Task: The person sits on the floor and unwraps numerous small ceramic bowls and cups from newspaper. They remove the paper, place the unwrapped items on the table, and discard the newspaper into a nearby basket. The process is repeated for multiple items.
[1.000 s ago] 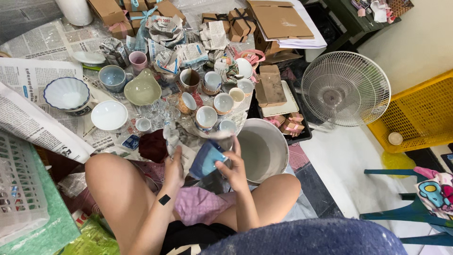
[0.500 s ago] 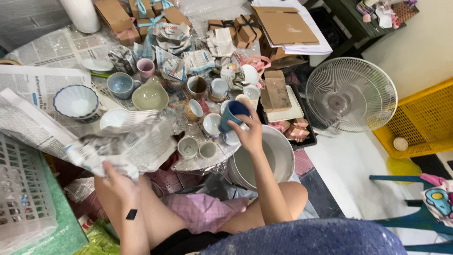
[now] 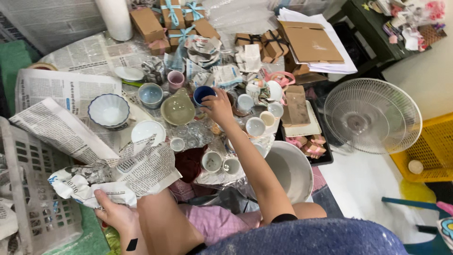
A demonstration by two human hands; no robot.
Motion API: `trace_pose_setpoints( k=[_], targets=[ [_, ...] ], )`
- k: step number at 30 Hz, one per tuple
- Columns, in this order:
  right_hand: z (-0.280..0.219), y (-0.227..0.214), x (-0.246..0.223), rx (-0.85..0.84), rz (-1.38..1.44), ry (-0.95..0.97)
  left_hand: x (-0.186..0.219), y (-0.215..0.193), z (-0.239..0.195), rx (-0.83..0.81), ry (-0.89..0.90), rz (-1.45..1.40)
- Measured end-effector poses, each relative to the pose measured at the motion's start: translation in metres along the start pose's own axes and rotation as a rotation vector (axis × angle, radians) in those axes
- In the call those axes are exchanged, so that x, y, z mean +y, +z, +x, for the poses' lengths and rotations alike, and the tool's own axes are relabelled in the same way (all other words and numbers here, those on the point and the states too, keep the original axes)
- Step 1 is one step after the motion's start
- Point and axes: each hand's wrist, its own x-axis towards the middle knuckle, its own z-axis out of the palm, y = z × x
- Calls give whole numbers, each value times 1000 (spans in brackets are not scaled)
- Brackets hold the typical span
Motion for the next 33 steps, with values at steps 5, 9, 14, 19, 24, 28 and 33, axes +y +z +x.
trace_pose_setpoints(
  k=[5,9,14,19,24,28,33],
  targets=[
    [0,41,14,-73,-64,17,-7,-3,5,-36,4,32],
    [-4,51,14,-136,-156,1,-5,2,6,29,-56,43],
    [-4,40,0,-188,-178,112,3,8,-2,1,-97,19],
    [-2,32,-15,-193,-242,200,12,8,-7,-32,-115,-5],
    [-17,19,4,61,-70,328,15,6,-10,-73,-67,-1],
    [-68,2,39,-12,-111,387,6,4,-18,-57,-143,-2],
    [-108,19,47,-163,-202,211,-9,9,-29,-31,-133,76]
  ],
)
